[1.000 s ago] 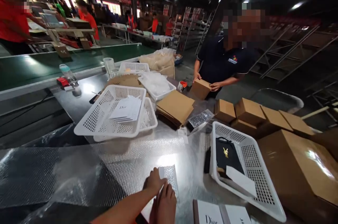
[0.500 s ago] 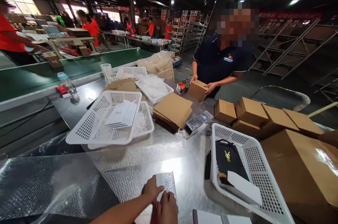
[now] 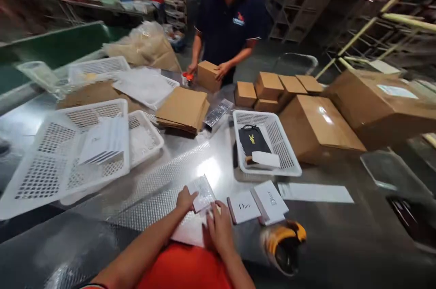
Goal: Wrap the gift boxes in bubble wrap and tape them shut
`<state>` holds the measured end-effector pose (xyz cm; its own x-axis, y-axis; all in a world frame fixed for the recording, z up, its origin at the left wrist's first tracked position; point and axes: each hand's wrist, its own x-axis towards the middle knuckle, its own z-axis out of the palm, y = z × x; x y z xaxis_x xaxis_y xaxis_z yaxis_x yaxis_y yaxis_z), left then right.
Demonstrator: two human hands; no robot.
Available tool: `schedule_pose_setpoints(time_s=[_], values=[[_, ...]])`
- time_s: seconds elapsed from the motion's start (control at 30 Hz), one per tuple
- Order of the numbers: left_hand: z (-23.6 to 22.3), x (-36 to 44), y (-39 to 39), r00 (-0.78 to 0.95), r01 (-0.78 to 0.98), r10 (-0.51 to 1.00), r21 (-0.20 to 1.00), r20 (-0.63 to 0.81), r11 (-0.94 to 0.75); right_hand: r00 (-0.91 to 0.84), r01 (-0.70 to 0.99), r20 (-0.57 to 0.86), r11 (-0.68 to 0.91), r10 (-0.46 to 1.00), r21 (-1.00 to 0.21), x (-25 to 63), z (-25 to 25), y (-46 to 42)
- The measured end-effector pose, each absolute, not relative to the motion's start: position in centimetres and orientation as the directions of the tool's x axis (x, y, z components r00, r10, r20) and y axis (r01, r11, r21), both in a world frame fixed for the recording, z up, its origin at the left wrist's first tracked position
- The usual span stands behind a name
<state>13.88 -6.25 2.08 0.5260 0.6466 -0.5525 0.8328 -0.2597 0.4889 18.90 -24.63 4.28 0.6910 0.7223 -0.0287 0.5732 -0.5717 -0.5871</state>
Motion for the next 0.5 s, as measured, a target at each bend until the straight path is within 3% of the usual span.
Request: schedule_pose_setpoints(time_s=[0.17,0.3,0.5], values=[[2.2,13.8,-6.0,0.461,0.86,0.652,0.485,-0.602,-0.16,0.952,0.271,0.018,-0.813,0.306,-0.515,22.2,5.7,-35.6],[2.4,13.6,-6.0,0.435,0.861,0.679,0.495,-0.592,-0.12,0.997,0.022,0.073,-0.902,-0.01,-0.431,24.2,4.9,-42.2],[2.4,13.9,-6.0,0.402,0.871,0.697,0.482,-0.594,-0.092,0.995,-0.061,-0.088,-0.959,-0.038,-0.276,24.2,2.7,-41.9]])
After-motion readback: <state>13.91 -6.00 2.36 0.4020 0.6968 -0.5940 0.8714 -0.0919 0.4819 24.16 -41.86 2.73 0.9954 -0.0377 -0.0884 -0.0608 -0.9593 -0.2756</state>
